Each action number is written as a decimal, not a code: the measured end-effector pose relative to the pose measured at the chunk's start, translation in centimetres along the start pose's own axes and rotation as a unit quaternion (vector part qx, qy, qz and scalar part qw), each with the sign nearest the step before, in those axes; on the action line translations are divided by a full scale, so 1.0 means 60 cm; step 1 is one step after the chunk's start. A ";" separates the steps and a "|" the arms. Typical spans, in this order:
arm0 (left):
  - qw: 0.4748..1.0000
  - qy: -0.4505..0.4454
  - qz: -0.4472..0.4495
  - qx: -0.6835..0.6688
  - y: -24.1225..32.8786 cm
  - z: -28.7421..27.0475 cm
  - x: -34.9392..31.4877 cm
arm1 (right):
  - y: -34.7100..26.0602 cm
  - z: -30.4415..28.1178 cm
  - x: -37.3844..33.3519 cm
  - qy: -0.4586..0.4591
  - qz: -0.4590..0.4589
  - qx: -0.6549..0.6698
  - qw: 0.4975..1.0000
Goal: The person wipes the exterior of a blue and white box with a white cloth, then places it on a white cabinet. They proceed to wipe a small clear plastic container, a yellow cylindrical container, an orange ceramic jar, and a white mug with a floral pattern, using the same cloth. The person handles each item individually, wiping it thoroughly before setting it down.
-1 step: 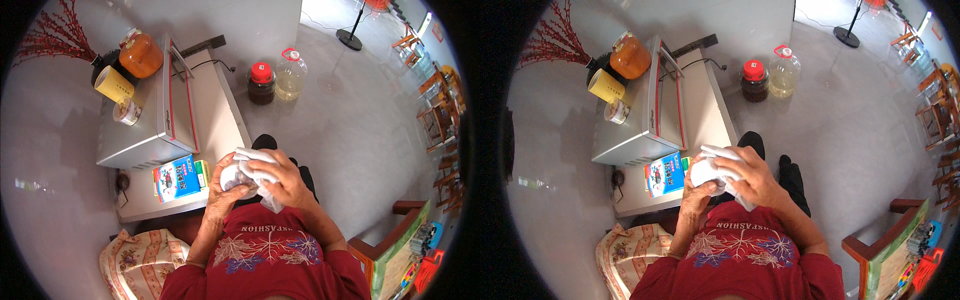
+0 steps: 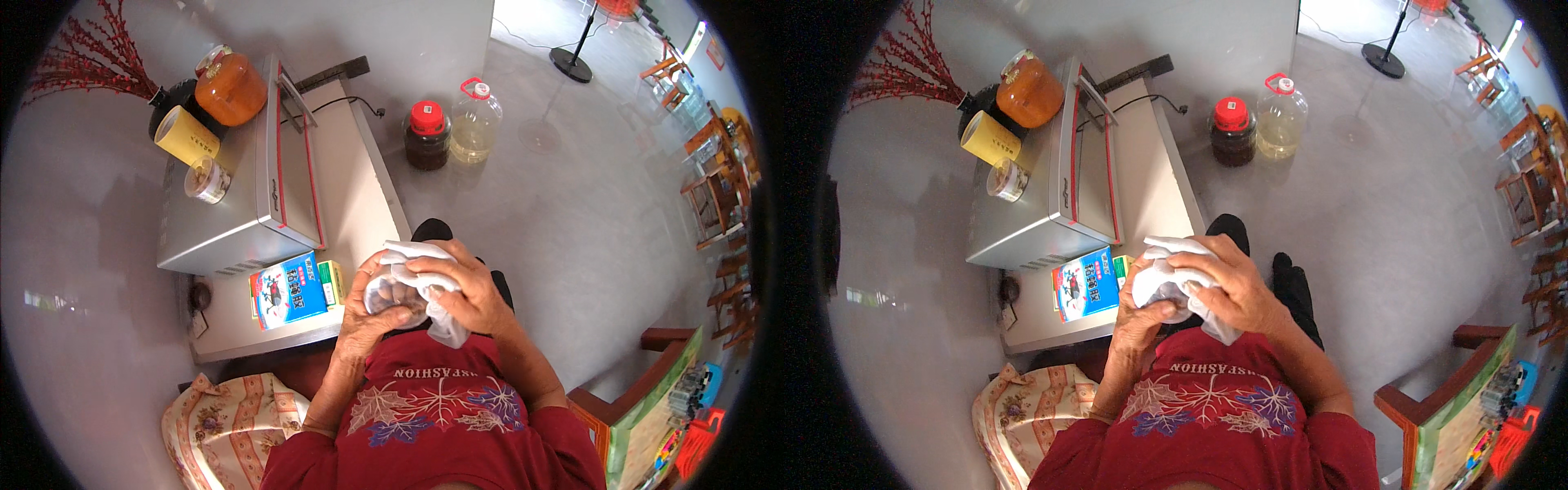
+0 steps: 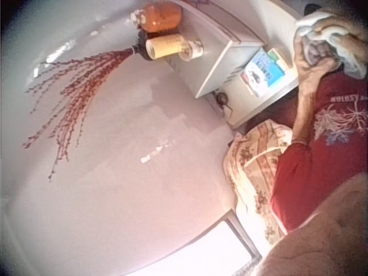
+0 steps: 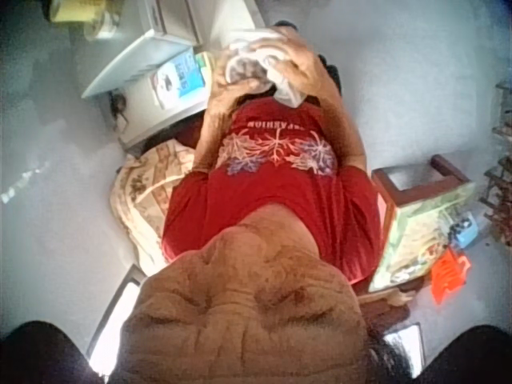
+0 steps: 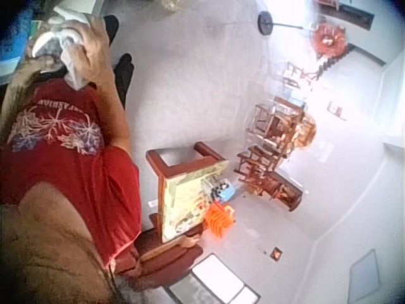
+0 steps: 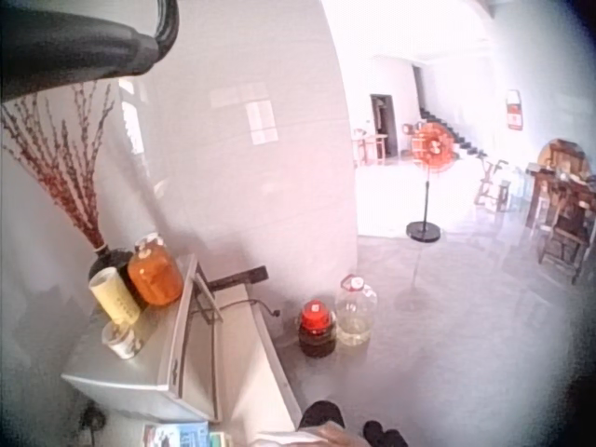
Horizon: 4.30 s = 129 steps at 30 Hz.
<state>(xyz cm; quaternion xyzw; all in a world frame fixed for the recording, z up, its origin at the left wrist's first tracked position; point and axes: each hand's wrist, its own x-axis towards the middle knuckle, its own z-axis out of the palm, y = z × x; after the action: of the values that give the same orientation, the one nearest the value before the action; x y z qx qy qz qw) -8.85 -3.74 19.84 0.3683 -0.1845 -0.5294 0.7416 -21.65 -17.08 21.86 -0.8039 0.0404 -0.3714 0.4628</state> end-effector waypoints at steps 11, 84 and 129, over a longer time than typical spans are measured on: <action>0.981 -0.024 0.045 0.189 -0.013 0.014 -0.004 | 0.051 -0.009 0.027 -0.170 0.107 0.049 0.978; 0.968 0.118 -0.107 -0.194 -0.055 -0.046 0.033 | -0.007 0.036 -0.073 -0.138 0.031 -0.188 0.972; 0.948 0.052 -0.085 -0.303 -0.044 -0.025 0.058 | 0.035 0.048 -0.083 -0.056 -0.077 -0.368 0.925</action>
<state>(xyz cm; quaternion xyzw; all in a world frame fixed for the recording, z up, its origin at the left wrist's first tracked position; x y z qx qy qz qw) -8.26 -6.88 16.45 0.1680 0.0554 -0.6017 0.7789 -22.81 -14.21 16.58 -0.9378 0.0857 -0.3194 0.1059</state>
